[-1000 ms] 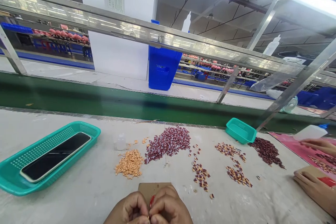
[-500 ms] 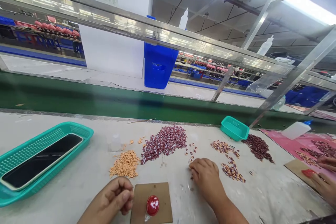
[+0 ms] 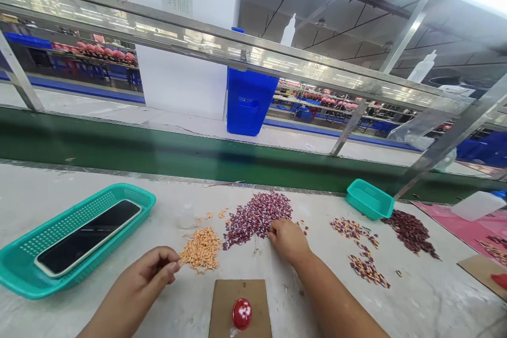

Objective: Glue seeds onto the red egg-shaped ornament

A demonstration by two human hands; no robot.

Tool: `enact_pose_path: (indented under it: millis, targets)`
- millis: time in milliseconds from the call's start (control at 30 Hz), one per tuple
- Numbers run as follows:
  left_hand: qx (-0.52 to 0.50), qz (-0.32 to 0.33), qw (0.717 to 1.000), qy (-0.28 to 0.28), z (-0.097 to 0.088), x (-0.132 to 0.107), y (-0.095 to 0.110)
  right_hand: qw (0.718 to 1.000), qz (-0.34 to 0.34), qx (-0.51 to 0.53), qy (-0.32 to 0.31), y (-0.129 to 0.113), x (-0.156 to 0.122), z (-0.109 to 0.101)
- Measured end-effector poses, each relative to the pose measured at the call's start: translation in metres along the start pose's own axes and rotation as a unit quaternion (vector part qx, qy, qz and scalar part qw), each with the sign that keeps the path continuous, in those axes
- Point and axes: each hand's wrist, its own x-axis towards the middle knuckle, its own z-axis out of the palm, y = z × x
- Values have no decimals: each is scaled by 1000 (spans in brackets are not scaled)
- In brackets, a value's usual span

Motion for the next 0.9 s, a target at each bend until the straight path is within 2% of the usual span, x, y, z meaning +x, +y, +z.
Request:
enact_pose_path:
  millis: [67, 167, 300, 400, 500, 600, 733, 900]
  targets:
    - [132, 39, 989, -59, 0, 4, 3, 999, -3, 41, 7, -3, -6, -2]
    - [270, 89, 950, -130, 9, 11, 8, 993, -12, 119, 14, -9, -19, -5]
    - [426, 145, 876, -171, 29, 18, 11, 973, -37, 227, 10, -20, -38, -15]
    - [477, 151, 848, -177, 39, 20, 11, 959, -38, 281, 5, -26, -50, -21]
    - [491, 153, 840, -174, 42, 21, 10, 943, -25, 333, 2, -31, -60, -20]
    - [489, 164, 839, -175, 42, 19, 10, 914, -14, 406, -10, -38, -69, -15]
    - [430, 166, 866, -194, 40, 8, 22, 891, -20, 453, -25, -47, -79, -13]
    - [336, 119, 903, -241, 39, -11, 36, 865, -13, 498, -59, -54, -88, -17]
